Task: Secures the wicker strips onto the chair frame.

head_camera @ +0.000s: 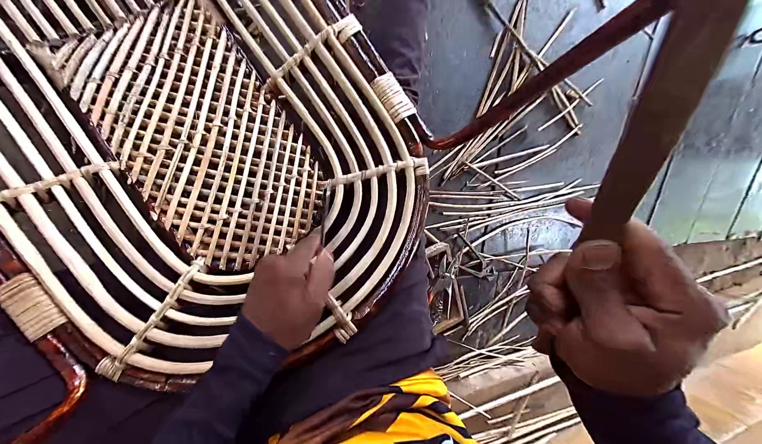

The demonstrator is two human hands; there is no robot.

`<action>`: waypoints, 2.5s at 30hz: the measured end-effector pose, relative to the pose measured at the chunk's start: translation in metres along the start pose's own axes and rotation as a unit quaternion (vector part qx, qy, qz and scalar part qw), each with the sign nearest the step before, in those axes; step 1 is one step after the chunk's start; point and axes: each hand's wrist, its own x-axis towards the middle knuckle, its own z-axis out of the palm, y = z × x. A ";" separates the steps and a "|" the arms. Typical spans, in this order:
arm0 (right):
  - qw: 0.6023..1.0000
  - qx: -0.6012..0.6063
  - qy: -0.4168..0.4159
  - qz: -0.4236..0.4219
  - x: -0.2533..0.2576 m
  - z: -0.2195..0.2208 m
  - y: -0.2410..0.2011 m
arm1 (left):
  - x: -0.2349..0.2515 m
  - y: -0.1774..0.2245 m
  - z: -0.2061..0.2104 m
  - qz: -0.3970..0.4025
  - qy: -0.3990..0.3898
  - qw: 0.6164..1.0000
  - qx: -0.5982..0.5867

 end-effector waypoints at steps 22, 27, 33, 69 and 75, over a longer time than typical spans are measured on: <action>0.975 -0.177 -0.127 -0.054 -0.009 0.014 0.025 | 0.011 0.005 0.011 -0.123 0.006 0.984 -0.127; 0.948 -0.264 -0.157 -0.083 -0.002 0.006 0.034 | 0.014 0.007 0.006 -0.139 -0.011 0.982 -0.126; 0.955 -0.246 -0.123 -0.116 0.025 -0.005 0.002 | 0.019 0.011 -0.003 -0.156 -0.023 0.971 -0.179; 0.974 0.057 -0.212 0.059 -0.036 0.110 0.012 | -0.039 0.009 -0.012 -0.164 0.074 0.952 -0.248; 0.969 0.061 -0.228 0.069 -0.001 0.087 0.010 | -0.032 -0.005 0.020 -0.095 0.150 0.969 -0.172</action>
